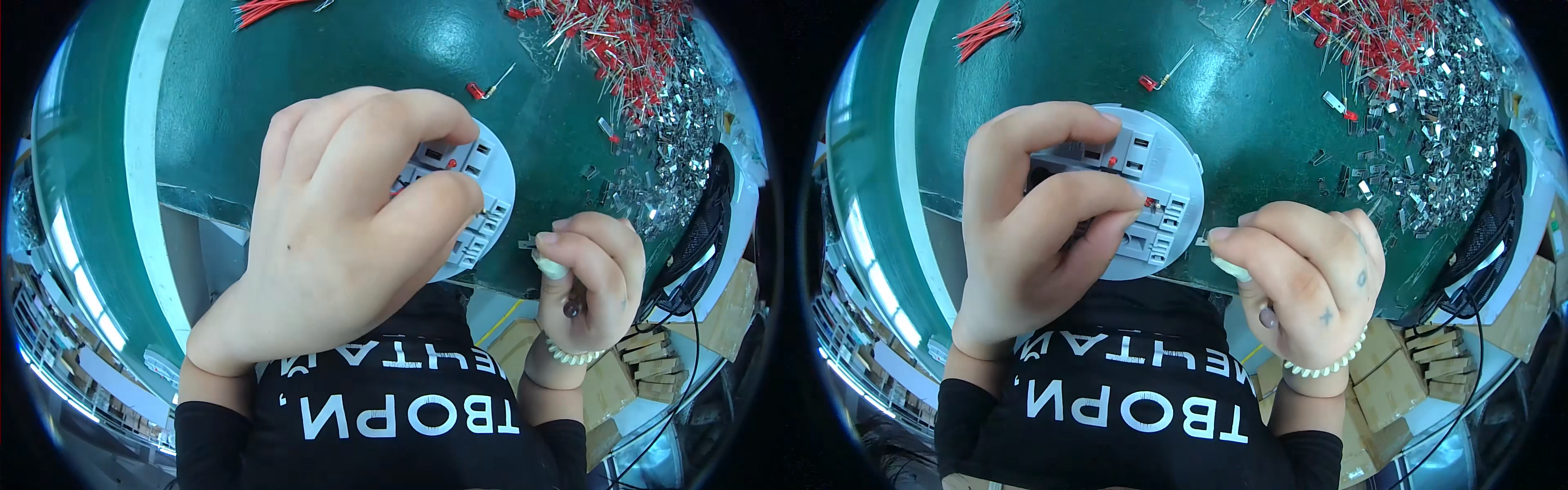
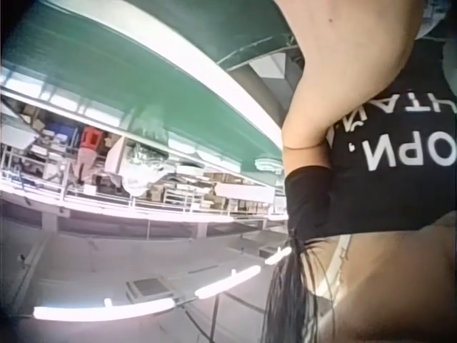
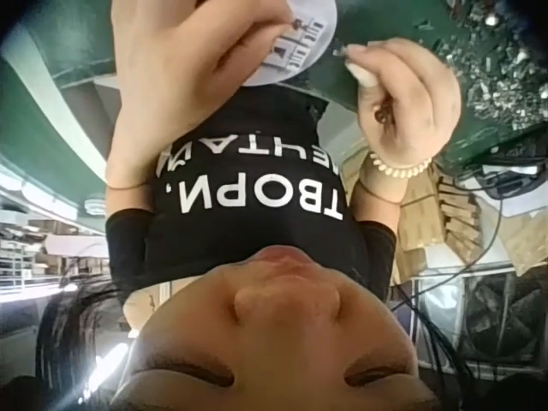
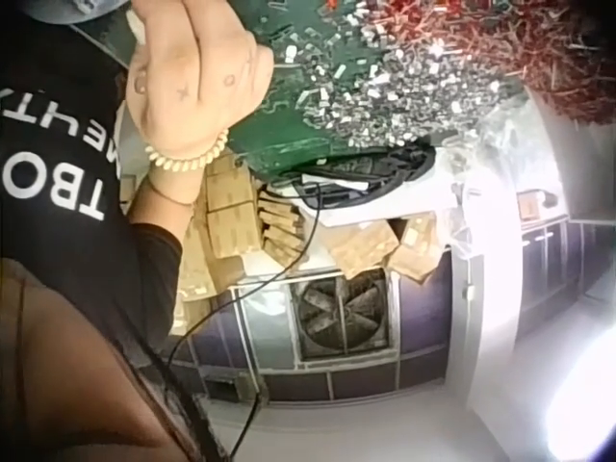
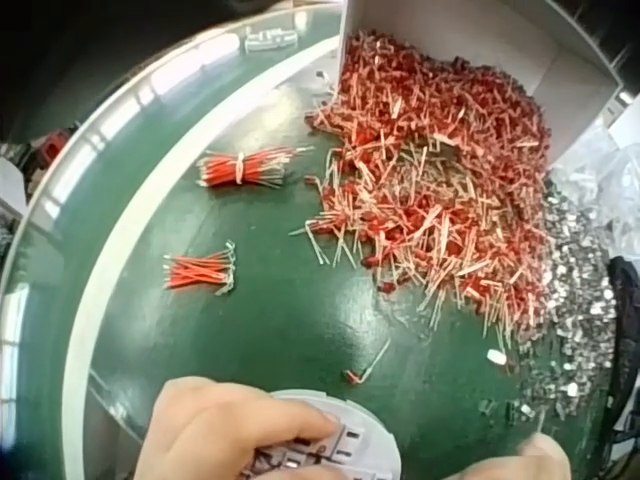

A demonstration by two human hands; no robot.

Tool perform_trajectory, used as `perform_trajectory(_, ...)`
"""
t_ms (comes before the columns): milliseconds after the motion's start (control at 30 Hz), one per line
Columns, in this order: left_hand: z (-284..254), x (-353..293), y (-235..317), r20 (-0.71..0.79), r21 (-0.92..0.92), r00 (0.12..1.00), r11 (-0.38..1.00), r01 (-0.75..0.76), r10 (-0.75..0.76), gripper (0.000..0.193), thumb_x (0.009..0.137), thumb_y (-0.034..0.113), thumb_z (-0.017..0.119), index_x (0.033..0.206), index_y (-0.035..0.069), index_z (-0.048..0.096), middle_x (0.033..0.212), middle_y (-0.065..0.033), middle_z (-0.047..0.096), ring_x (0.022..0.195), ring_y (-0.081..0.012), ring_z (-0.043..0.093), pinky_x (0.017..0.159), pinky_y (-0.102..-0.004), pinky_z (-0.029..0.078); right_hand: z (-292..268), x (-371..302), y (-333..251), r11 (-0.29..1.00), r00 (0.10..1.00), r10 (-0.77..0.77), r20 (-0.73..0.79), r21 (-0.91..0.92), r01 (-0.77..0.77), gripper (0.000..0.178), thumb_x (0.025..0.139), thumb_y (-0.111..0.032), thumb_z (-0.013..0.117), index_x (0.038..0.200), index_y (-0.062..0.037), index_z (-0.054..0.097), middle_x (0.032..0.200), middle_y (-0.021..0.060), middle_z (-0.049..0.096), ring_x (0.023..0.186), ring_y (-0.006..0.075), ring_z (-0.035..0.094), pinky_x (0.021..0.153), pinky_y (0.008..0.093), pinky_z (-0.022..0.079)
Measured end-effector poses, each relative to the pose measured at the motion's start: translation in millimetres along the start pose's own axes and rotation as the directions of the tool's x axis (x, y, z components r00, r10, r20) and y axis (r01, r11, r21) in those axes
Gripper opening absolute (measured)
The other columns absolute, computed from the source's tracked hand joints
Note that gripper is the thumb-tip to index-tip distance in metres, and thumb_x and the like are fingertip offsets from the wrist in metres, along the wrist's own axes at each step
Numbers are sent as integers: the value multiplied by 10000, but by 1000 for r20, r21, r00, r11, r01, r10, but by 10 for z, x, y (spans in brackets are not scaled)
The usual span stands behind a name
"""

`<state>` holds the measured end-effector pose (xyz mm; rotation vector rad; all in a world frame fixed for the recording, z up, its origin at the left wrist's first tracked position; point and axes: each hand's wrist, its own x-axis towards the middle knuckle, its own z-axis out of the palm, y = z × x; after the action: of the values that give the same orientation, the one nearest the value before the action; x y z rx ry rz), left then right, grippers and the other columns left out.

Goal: The person is assembling small electronic components by inserting red pins into a circular plastic mounting plate on a factory workbench.

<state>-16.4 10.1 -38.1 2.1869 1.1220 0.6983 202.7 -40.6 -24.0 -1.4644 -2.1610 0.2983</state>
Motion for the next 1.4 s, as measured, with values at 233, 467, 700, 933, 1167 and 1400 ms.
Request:
perform_trajectory(233, -96, 44, 89, 86, -36, 994, 997, 72, -69, 263, 633, 92, 793, 871, 129, 690, 1159, -75, 614, 1024, -272, 585, 891, -386, 447, -31, 5, -127, 968, 986, 168, -7, 189, -164, 257, 690, -77, 749, 921, -179, 707, 930, 16, 687, 711, 162, 642, 584, 294, 426)
perform_trajectory(467, -21, 19, 120, -13, 166, 995, 981, -97, 101, 223, 666, 152, 783, 858, 135, 670, 1179, -66, 634, 1076, -293, 592, 934, -430, 423, -58, 59, -177, 968, 992, 126, -3, 221, -123, 166, 764, -85, 735, 909, -163, 716, 936, 25, 693, 741, 170, 661, 579, 294, 435)
perform_trajectory(700, 72, 61, 167, -26, 103, 999, 994, -33, 36, 207, 697, 154, 770, 866, 120, 656, 1163, -65, 652, 1101, -307, 603, 951, -443, 424, -18, -49, -217, 932, 969, 236, -73, 298, -204, 168, 753, -82, 742, 901, -156, 717, 940, 28, 697, 759, 173, 665, 572, 291, 434)
perform_trajectory(933, -1, -9, 300, -59, 130, 982, 976, -172, 181, 224, 743, 129, 747, 939, 87, 648, 1101, -96, 676, 992, -301, 651, 927, -455, 463, -131, -60, -254, 943, 983, 181, -35, 290, -163, 187, 742, -75, 755, 900, -169, 720, 968, 19, 705, 738, 154, 650, 558, 282, 413)
perform_trajectory(1167, -40, -13, 377, 1, -26, 984, 984, -178, 178, 199, 781, 80, 745, 948, 67, 637, 995, -134, 698, 799, -276, 685, 697, -368, 549, -27, -67, -257, 935, 989, 91, -115, 351, -45, 211, 718, -114, 781, 909, -184, 725, 1032, -6, 715, 646, 103, 598, 528, 265, 350)
perform_trajectory(1400, -101, -25, 283, 80, -410, 995, 911, -28, 67, 254, 728, -21, 783, 934, 51, 654, 936, -96, 688, 802, -242, 680, 680, -314, 544, -16, -100, -209, 917, 993, 66, -100, 399, -21, 238, 698, -112, 779, 921, -177, 729, 1038, -23, 711, 615, 89, 554, 533, 265, 345)
